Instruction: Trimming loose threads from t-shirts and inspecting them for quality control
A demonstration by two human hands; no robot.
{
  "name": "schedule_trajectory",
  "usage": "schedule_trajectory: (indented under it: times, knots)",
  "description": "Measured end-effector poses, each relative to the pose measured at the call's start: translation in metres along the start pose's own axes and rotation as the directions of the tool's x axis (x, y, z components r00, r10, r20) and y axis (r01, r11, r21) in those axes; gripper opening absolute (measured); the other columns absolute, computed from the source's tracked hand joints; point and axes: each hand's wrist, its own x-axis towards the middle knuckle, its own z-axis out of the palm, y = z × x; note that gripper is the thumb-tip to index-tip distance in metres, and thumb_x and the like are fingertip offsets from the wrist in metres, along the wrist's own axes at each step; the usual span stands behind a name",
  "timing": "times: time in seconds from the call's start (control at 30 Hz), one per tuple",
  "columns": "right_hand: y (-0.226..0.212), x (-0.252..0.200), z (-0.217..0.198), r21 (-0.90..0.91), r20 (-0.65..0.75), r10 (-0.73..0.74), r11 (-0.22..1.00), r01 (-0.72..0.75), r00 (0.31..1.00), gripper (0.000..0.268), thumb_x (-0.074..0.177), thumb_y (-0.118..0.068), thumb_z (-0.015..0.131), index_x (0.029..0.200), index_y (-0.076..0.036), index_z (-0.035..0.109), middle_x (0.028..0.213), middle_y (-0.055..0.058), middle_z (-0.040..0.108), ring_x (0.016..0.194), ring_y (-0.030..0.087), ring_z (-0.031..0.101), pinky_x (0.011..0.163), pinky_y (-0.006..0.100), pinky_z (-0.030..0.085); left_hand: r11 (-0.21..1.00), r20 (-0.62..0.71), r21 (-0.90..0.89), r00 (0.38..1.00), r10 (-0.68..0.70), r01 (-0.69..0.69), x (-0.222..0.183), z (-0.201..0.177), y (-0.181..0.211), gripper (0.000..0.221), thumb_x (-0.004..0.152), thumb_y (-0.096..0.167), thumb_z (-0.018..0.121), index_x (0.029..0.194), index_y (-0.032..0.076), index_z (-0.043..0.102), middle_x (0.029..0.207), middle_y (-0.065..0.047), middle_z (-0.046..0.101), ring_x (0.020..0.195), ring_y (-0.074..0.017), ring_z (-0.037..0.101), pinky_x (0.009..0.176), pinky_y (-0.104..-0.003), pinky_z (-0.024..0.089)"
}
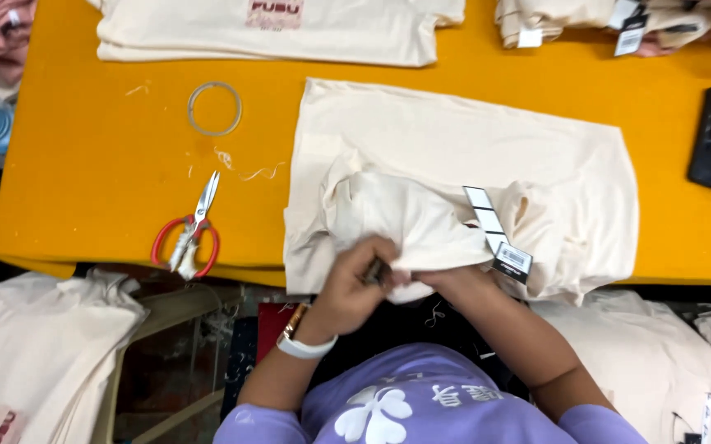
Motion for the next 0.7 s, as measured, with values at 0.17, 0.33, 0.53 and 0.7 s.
schedule_trajectory:
  times: [0.17,0.33,0.53,0.7]
  knots:
    - [0.047,-0.017,0.017,0.203,0.037,0.113,0.972,-0.119,0.993,0.02,0.096,-0.008,0.06,0.112,0.004,0.064,0.107,0.017,0.071,0.099,0.031,0.068,0.095,0.044,0.051,0.998,-0.193,-0.028,0.979,0.057,-0.063,0.024,-0.041,0.001,0.01,0.101,0.014,0.062,0.098,0.007,0.056,0.084,-0.005,0.058,0.077,-0.0104,0.051,0.068,-0.026,0.044]
    - [0.078,-0.027,0.02,0.362,0.075,0.192,0.909,-0.207,0.978,0.024,0.097,-0.01,0.059,0.114,0.005,0.062,0.107,0.017,0.069,0.098,0.029,0.067,0.096,0.043,0.051,0.995,-0.107,-0.095,0.994,0.034,-0.044,0.031,-0.034,-0.021,0.014,0.104,0.019,0.059,0.101,0.008,0.052,0.086,-0.003,0.057,0.079,-0.0091,0.052,0.068,-0.024,0.045]
    - [0.095,-0.03,0.02,0.528,0.15,0.257,0.796,-0.297,0.955,0.028,0.098,-0.013,0.057,0.118,0.007,0.058,0.108,0.017,0.068,0.097,0.026,0.066,0.097,0.043,0.051,0.898,-0.1,-0.432,0.985,-0.137,0.081,0.032,-0.049,-0.015,0.018,0.103,0.022,0.059,0.101,0.006,0.052,0.056,-0.013,0.057,0.039,-0.019,0.061,0.038,-0.026,0.052]
    - [0.077,-0.03,0.025,0.609,0.07,0.175,0.772,-0.181,0.982,0.018,0.099,-0.013,0.052,0.105,0.005,0.052,0.091,0.017,0.058,0.087,0.026,0.06,0.081,0.038,0.05,0.962,-0.354,-0.272,0.926,-0.133,0.034,0.038,-0.073,-0.006,0.018,0.103,0.027,0.06,0.097,0.012,0.052,0.066,-0.002,0.051,0.038,-0.011,0.054,0.036,-0.018,0.047]
